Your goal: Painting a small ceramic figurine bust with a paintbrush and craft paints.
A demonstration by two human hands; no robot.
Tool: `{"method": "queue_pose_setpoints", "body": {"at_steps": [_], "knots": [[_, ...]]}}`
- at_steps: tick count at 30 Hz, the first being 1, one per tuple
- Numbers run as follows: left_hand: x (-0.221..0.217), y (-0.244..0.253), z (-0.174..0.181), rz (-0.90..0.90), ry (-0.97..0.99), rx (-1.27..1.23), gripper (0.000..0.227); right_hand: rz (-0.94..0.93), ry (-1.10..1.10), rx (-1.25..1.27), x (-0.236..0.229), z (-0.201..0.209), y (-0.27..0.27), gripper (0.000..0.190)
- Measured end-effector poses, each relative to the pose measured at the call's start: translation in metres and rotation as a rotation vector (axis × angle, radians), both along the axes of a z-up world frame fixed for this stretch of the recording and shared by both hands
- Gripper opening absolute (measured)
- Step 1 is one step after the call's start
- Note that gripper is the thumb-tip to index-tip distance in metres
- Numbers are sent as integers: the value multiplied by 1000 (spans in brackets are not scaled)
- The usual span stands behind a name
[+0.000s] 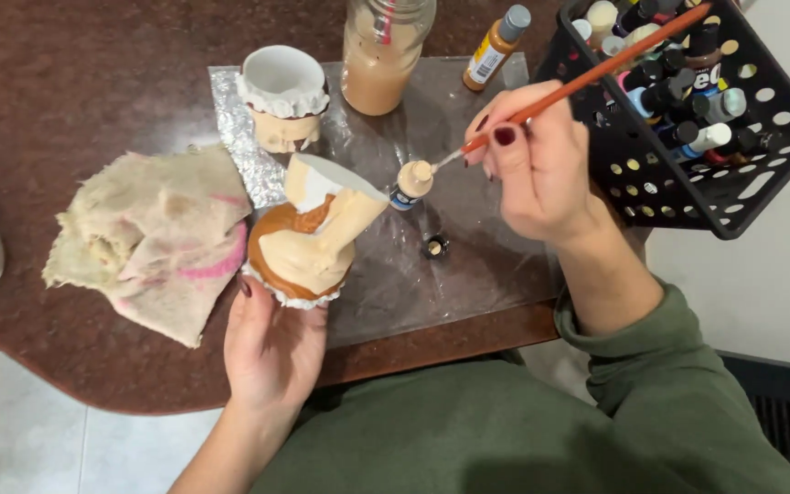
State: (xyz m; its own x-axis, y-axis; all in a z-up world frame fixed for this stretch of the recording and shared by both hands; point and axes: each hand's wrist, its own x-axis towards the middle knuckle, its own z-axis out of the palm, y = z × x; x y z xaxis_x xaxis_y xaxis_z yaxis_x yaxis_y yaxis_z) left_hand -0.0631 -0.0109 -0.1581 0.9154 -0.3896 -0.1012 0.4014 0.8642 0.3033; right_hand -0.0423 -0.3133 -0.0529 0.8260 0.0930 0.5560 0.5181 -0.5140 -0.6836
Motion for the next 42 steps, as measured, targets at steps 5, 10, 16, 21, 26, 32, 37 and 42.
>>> {"method": "queue_pose_setpoints", "body": {"at_steps": [5, 10, 16, 21, 26, 32, 37, 42], "knots": [[-7, 4, -14, 61, -155, 112, 44, 3, 5, -112, 5, -1, 3, 15], [-9, 5, -11, 89, -212, 182, 41, 15, 26, -117, 7, -4, 4, 15], [-15, 4, -20, 49, -227, 154, 39, 0, 40, -137, 6, -3, 5, 17], [-12, -1, -11, 40, -253, 111, 37, -7, 13, -86, 8, -3, 6, 16], [-17, -4, -16, 90, -312, 165, 33, -45, -88, 159, 0, -2, -13, 9], [-15, 0, 4, 260, -588, 557, 30, -97, -236, 305, -36, 12, 1, 8], [-15, 0, 13, 343, -701, 762, 29, 98, -216, 298, -61, 12, 61, 12], [-16, 3, 13, 376, -752, 858, 26, -7, -116, 118, -67, 18, 82, 15]]}}
